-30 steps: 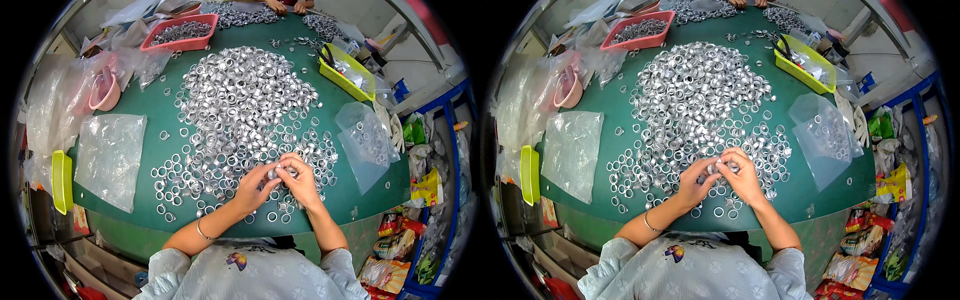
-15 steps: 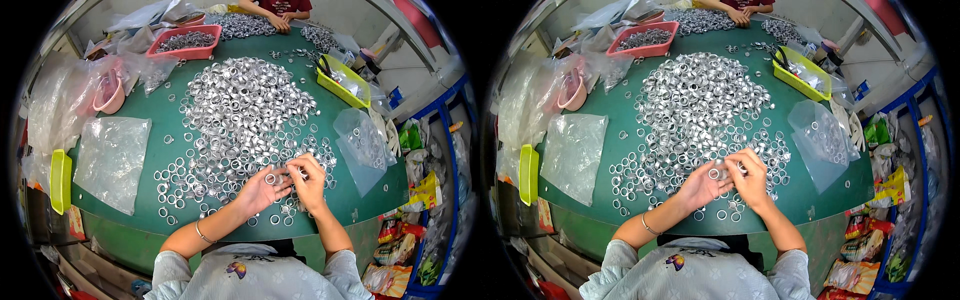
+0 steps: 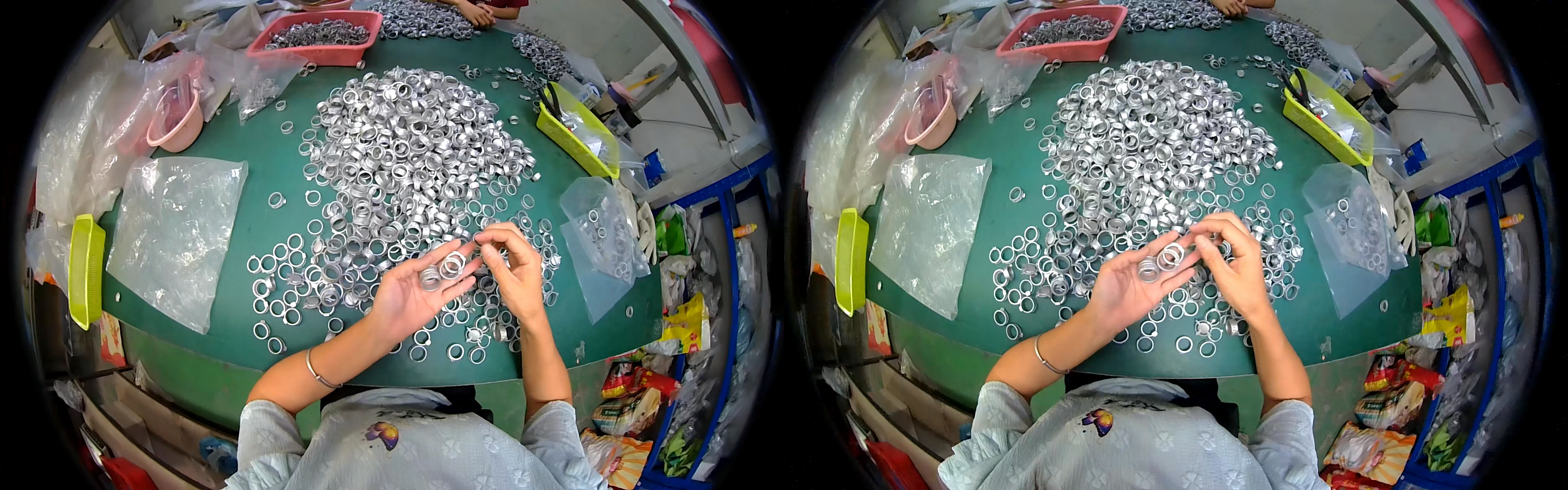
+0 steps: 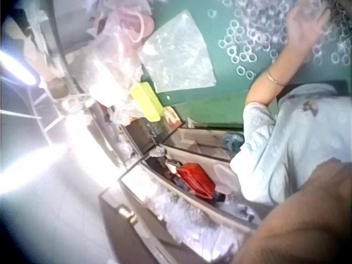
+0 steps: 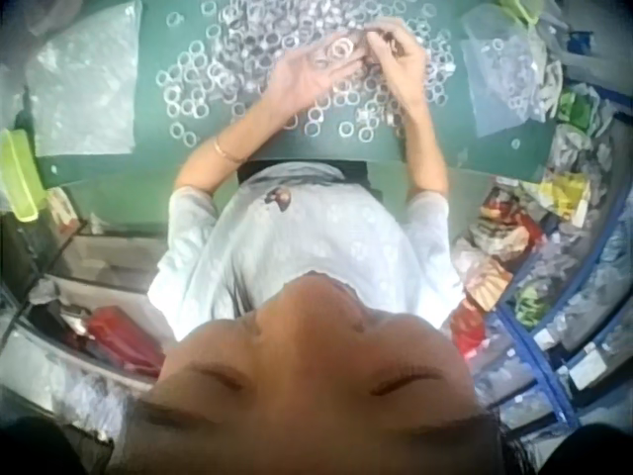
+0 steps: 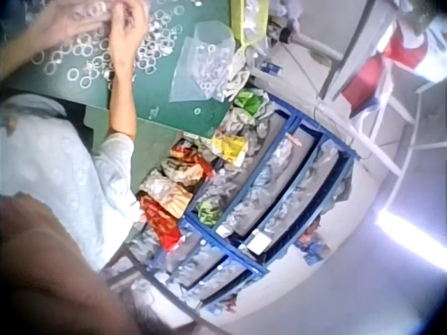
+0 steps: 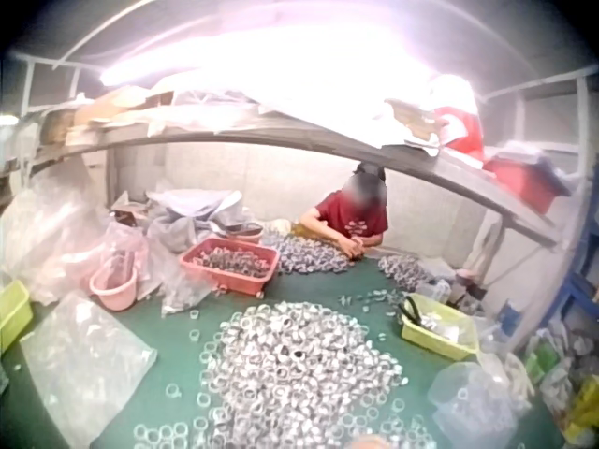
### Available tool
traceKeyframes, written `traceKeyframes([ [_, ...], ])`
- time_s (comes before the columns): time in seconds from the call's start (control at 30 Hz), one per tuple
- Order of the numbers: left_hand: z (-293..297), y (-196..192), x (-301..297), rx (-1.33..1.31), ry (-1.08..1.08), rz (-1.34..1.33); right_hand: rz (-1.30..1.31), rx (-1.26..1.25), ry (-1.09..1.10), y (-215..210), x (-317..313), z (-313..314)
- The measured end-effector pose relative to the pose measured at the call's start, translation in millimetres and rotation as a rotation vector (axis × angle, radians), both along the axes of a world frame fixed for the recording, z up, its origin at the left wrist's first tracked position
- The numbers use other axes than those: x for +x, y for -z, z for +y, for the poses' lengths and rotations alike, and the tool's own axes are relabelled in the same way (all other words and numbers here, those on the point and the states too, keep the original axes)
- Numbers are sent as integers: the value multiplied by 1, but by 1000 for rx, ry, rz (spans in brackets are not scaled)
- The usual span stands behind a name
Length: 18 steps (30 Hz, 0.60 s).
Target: The person gathers small metal rings from a pile on a table by hand and places them into a clear plastic bag.
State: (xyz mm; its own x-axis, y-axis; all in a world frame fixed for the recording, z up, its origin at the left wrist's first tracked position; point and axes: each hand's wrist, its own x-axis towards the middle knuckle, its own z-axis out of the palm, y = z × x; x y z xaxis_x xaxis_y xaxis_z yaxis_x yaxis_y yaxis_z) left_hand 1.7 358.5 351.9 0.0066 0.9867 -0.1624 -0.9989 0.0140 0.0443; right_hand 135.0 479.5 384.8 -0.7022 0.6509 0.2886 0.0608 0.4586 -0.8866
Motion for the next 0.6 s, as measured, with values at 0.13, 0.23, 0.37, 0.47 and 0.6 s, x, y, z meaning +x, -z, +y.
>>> traceKeyframes([
  [0.13, -1, 0, 0, 99, -31, -36, -143, 267, -197, -1, -6, -3],
  [0.23, 0, 5, 1, 140, -40, 18, -94, 31, -174, 1, -5, -10],
  [0.37, -2, 0, 1, 143, -7, 14, -37, 68, -188, 7, 1, -9],
  [0.47, -3, -1, 0, 103, -18, 11, -55, 129, -194, 7, 2, -9],
  [0.6, -3, -2, -2, 65, -25, -13, -38, 116, -179, 12, 1, -12],
])
